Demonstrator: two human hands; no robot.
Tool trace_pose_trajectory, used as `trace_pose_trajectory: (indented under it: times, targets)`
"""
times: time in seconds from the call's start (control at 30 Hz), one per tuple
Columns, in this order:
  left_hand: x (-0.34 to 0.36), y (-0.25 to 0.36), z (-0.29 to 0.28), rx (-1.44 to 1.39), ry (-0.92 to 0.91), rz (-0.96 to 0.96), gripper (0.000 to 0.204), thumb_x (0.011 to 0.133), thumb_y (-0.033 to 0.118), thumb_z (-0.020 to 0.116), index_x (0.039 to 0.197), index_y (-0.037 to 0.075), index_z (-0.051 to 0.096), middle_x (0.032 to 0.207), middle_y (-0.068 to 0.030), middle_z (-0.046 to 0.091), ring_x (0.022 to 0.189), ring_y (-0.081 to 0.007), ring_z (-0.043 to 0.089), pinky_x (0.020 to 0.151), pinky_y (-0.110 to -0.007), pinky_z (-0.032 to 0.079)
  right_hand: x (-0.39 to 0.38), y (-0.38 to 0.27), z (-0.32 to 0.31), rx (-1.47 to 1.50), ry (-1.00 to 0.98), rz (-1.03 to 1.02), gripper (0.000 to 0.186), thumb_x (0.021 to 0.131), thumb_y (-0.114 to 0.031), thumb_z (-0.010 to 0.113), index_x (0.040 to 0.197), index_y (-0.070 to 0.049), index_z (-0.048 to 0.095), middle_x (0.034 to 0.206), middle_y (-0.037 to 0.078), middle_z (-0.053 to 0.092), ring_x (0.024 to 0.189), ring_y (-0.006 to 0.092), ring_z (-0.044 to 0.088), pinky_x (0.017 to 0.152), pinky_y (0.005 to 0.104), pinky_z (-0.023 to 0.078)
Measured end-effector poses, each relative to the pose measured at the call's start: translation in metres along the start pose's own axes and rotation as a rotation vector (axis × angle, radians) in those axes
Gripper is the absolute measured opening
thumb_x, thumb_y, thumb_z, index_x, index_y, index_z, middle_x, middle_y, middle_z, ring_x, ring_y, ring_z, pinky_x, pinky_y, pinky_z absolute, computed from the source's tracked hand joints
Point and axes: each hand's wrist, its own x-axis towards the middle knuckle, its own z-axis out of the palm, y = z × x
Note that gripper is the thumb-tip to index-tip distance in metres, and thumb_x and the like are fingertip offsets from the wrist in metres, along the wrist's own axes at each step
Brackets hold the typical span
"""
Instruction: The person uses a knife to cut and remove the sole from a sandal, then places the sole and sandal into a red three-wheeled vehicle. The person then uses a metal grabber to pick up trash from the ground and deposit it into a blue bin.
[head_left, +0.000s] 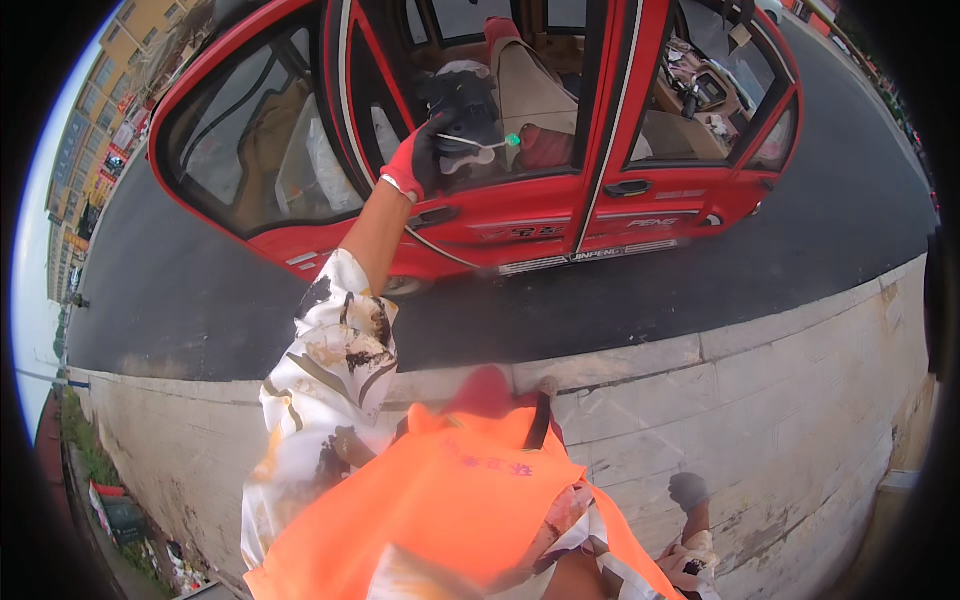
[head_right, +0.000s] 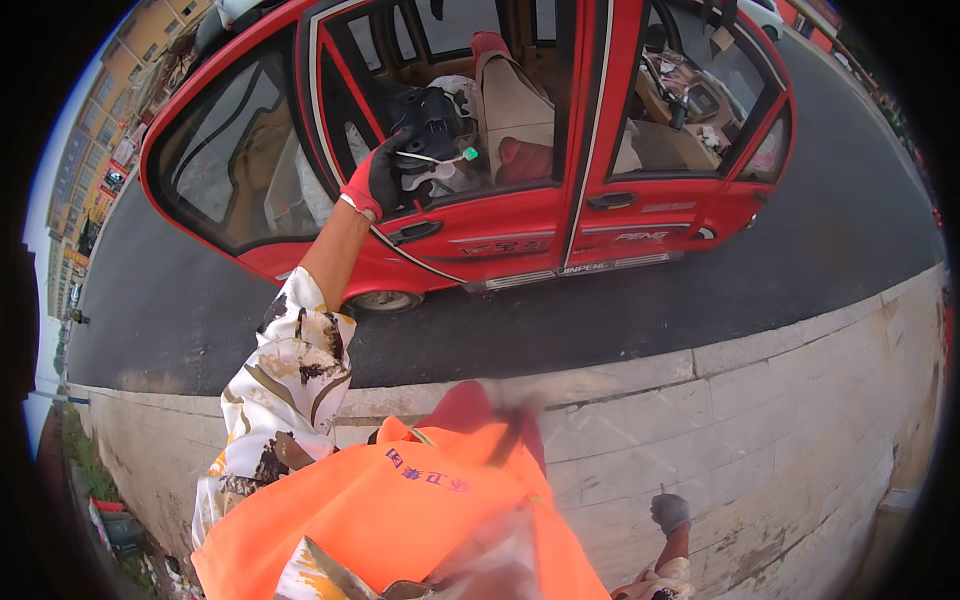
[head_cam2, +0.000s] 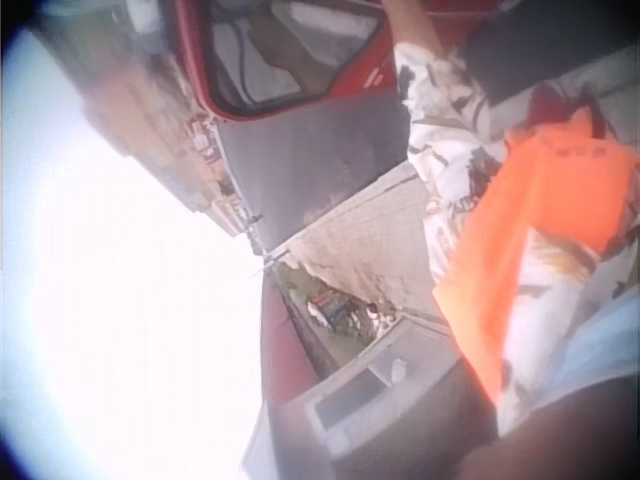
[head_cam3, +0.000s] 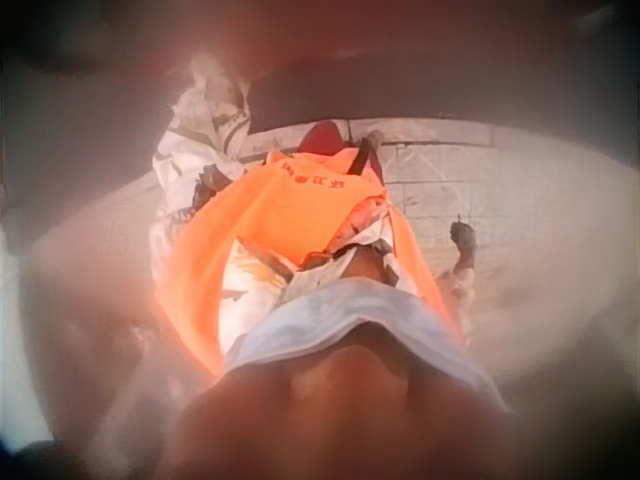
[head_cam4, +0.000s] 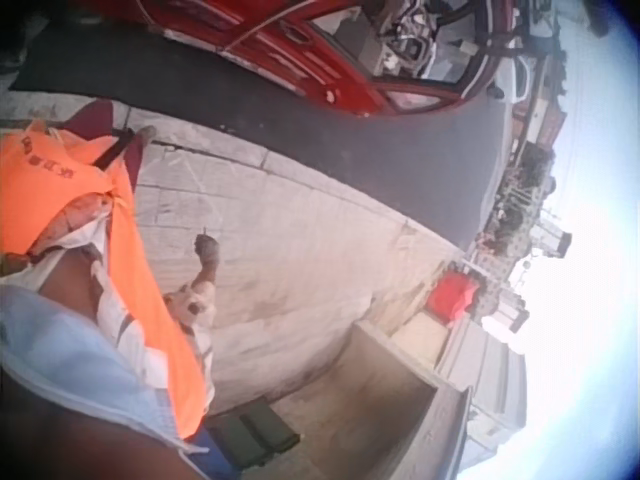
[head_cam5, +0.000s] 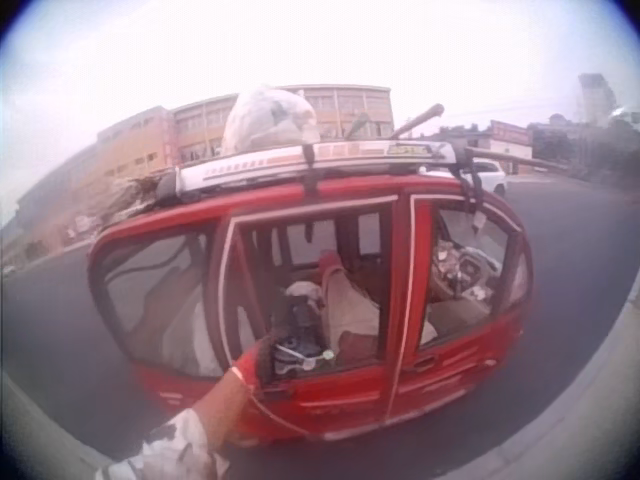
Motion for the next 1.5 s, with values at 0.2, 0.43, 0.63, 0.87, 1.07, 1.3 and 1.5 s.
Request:
trace_pose_trajectory:
  times: [0.2, 0.43, 0.63, 0.87, 1.07, 1.3, 1.5]
  targets:
    - [0.059, 0.028, 0.018, -0.413, -0.052, -0.070, 0.043, 0.095, 0.041, 0.056, 0.122, 0.008, 0.061, 0.111, -0.0118, 0.066, 0.097, -0.0275, 0.063, 0.078, -0.039, 0.055, 0.037, 0.020, -0.025, 0.559, 0.202, 0.098, 0.010, 0.085, -0.013, 0.061, 0.091, -0.007, 0.066, 0.073, 0.005, 0.063, 0.063, 0.0172, 0.062, 0.049, 0.0294, 0.048]
    - [0.113, 0.048, 0.014, -0.464, -0.119, -0.046, 0.036, 0.096, 0.030, 0.046, 0.112, 0.005, 0.067, 0.105, -0.0111, 0.071, 0.088, -0.0293, 0.068, 0.076, -0.039, 0.059, -0.025, -0.028, 0.005, 0.840, 0.227, 0.885, 0.011, 0.084, -0.009, 0.061, 0.074, -0.011, 0.057, 0.062, 0.001, 0.054, 0.050, 0.0138, 0.051, 0.041, 0.0280, 0.039]
    - [0.165, 0.065, 0.000, 1.738, -0.162, 1.379, 0.028, 0.089, 0.003, 0.054, 0.117, 0.004, 0.058, 0.107, -0.0135, 0.067, 0.094, -0.0323, 0.066, 0.082, -0.037, 0.054, -0.048, -0.006, -0.008, 1.019, 0.194, 0.874, 0.011, 0.085, -0.007, 0.060, 0.075, -0.012, 0.060, 0.062, 0.001, 0.056, 0.051, 0.0159, 0.053, 0.044, 0.0308, 0.040]
    - [0.233, 0.078, -0.035, 1.800, -0.171, 1.210, 0.032, 0.089, 0.007, 0.056, 0.120, 0.004, 0.057, 0.108, -0.0126, 0.067, 0.097, -0.0328, 0.065, 0.085, -0.038, 0.054, -0.046, -0.025, -0.007, 0.965, 0.351, 0.923, 0.005, 0.083, -0.006, 0.060, 0.080, -0.010, 0.061, 0.065, 0.002, 0.057, 0.051, 0.0160, 0.053, 0.043, 0.0298, 0.039]
    - [0.281, 0.077, -0.086, 1.551, 0.129, 0.850, 0.032, 0.091, 0.011, 0.056, 0.122, 0.004, 0.057, 0.111, -0.0126, 0.066, 0.100, -0.0314, 0.064, 0.086, -0.039, 0.053, -0.059, -0.058, -0.007, 0.969, 0.287, 1.015, 0.004, 0.083, -0.007, 0.060, 0.079, -0.008, 0.060, 0.062, 0.001, 0.053, 0.048, 0.0152, 0.049, 0.041, 0.0287, 0.036]
    - [0.325, 0.051, -0.144, 1.387, 0.337, 0.602, 0.032, 0.093, 0.015, 0.057, 0.123, 0.004, 0.057, 0.115, -0.0125, 0.065, 0.103, -0.0297, 0.064, 0.088, -0.039, 0.052, -0.057, -0.090, -0.031, 0.992, 0.193, 0.990, 0.007, 0.083, -0.009, 0.060, 0.076, -0.007, 0.059, 0.060, 0.000, 0.048, 0.046, 0.0142, 0.045, 0.039, 0.0281, 0.032]
    - [0.347, 0.035, -0.174, 1.349, 0.407, 0.526, 0.033, 0.094, 0.018, 0.057, 0.124, 0.004, 0.057, 0.118, -0.0125, 0.064, 0.106, -0.0283, 0.064, 0.089, -0.039, 0.052, -0.010, -0.141, -0.049, 0.789, 0.327, 0.967, 0.001, 0.081, -0.009, 0.065, 0.082, -0.009, 0.063, 0.068, 0.004, 0.061, 0.055, 0.0162, 0.058, 0.041, 0.0293, 0.039]
